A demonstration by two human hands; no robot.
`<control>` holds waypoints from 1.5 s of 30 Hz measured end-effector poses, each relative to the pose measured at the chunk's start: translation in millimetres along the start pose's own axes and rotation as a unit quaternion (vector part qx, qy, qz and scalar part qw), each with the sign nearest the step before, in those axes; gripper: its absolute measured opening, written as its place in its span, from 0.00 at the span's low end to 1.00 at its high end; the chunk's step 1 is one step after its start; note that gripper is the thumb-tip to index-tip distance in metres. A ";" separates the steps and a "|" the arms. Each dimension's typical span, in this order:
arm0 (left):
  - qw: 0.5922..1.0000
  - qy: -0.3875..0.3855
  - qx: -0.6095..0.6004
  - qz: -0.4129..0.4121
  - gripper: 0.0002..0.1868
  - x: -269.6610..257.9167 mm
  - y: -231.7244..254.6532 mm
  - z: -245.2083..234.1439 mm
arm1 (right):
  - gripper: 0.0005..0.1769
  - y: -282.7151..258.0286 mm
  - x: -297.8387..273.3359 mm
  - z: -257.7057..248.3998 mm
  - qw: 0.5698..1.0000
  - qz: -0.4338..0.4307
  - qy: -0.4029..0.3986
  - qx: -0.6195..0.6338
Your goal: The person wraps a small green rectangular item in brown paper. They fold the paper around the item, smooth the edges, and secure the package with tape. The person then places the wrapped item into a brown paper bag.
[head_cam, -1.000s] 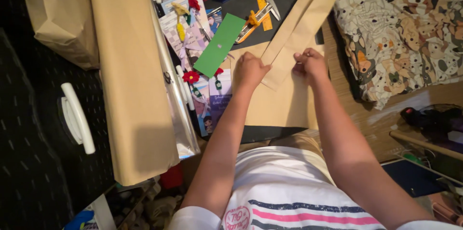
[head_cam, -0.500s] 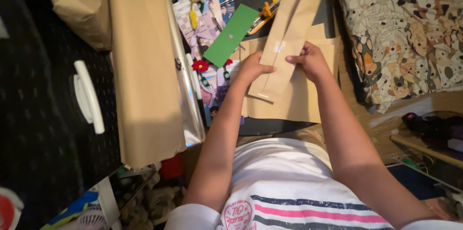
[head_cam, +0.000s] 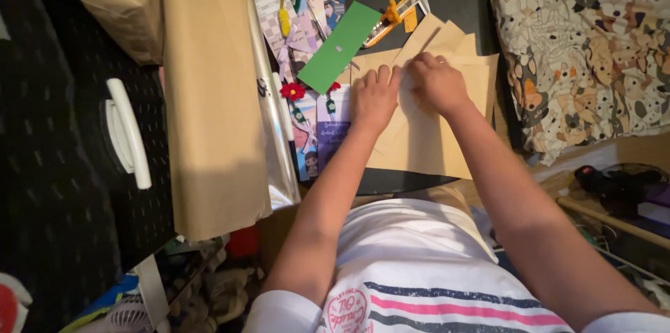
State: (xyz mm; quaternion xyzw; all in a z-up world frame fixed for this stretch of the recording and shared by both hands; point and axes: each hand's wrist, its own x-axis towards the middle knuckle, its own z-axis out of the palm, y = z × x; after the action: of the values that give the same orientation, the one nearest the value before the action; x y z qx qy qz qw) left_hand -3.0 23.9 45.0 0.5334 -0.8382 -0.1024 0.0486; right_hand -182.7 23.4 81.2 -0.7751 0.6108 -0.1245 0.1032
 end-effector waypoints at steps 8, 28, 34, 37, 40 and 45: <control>0.976 -0.150 -0.152 -0.040 0.41 1.4 -14.3 17.4 | 0.18 5.5 22.1 36.9 0.992 0.025 -0.107 -0.058; 0.966 -0.205 -0.145 -0.060 0.52 7.0 -9.9 -0.1 | 0.05 20.4 22.8 32.5 0.994 0.042 -0.088 -0.057; 0.982 -0.120 -0.146 -0.020 0.18 -22.6 3.6 34.2 | 0.06 14.7 11.4 51.7 0.995 0.020 0.003 -0.100; 0.987 -0.061 -0.146 0.033 0.30 -37.3 3.4 42.7 | 0.07 10.5 11.9 43.6 0.995 0.024 -0.005 -0.094; 0.994 -0.071 -0.081 0.022 0.33 -38.6 8.5 46.3 | 0.14 2.2 11.2 34.5 0.995 0.020 0.029 -0.098; 0.994 -0.076 -0.075 0.003 0.44 -30.5 13.9 50.6 | 0.12 1.7 -1.9 37.6 0.997 0.003 0.068 0.036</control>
State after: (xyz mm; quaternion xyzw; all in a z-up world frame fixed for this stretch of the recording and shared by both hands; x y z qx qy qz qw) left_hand -11.9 63.2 -0.4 0.5165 -0.8310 -0.2048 0.0249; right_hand -172.7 25.2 45.0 -0.7589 0.6138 -0.1980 0.0896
